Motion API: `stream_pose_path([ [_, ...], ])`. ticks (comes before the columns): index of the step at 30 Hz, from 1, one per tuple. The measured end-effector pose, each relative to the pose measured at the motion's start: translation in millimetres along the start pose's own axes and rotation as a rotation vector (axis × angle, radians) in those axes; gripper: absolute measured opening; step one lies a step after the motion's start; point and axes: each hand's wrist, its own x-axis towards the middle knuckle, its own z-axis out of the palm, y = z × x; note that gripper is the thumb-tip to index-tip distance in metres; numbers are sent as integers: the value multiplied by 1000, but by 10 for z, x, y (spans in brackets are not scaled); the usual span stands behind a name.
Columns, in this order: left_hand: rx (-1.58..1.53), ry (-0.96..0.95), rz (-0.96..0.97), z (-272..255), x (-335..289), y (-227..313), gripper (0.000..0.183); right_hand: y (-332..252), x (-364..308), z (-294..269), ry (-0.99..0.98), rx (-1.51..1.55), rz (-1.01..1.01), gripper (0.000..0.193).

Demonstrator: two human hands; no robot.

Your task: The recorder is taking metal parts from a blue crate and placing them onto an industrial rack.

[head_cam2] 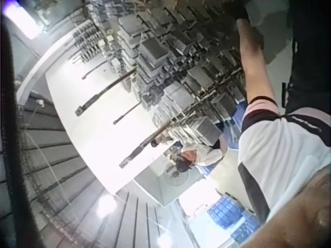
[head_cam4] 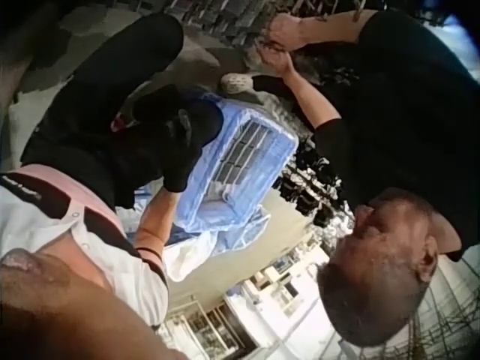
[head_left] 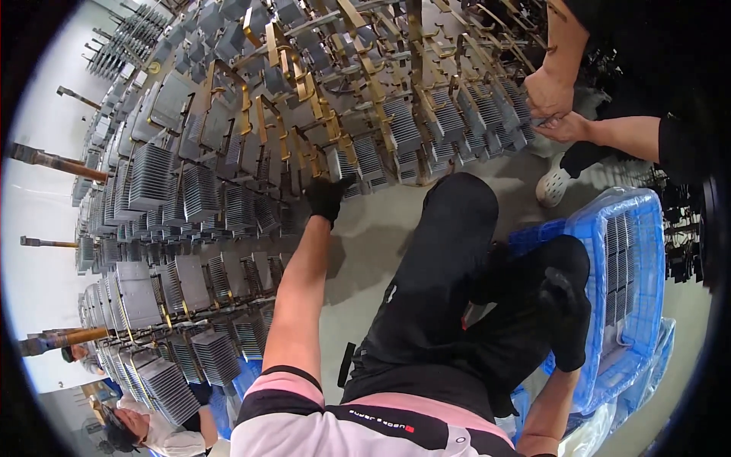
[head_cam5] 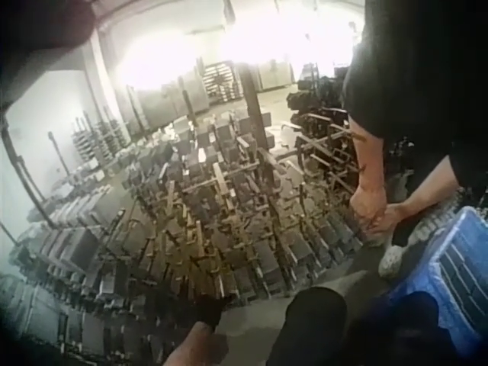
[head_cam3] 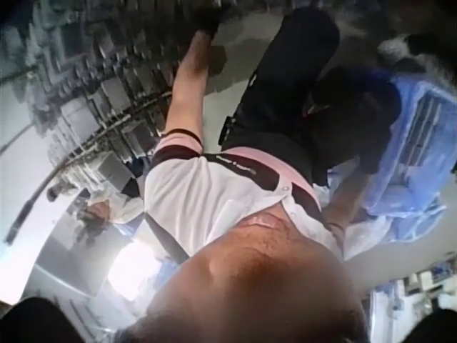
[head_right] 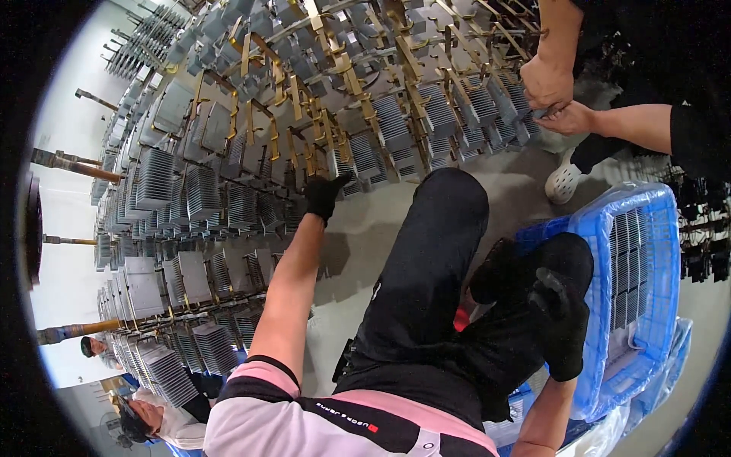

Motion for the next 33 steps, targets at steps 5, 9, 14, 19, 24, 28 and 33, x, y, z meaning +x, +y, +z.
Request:
stream_pose_path([
  [5, -838, -106, -140, 244, 3, -130, 53, -44, -8, -32, 29, -1, -44, 36],
  [9, -775, -11, -104, 149, -66, -51, 47, -129, -72, -28, 18, 70, -25, 34],
  [14, -750, 6, 16, -52, -185, 135, 35, -106, -187, -49, 12, 116, 32, 31],
  [19, -187, 98, 554, -350, -536, -380, 49, -159, -273, -38, -38, 176, 13, 31],
  [24, -286, -83, 476, -424, -1545, 253, 53, -180, -320, -208, -61, 53, -37, 41],
  [28, -729, -130, 493, -1252, -2511, 774, 44, -411, -193, -117, -255, 261, -201, 63],
  [33, -1164, -82, 478, -1413, -3415, 2156, 50, -637, -375, -66, -175, 575, -45, 78],
])
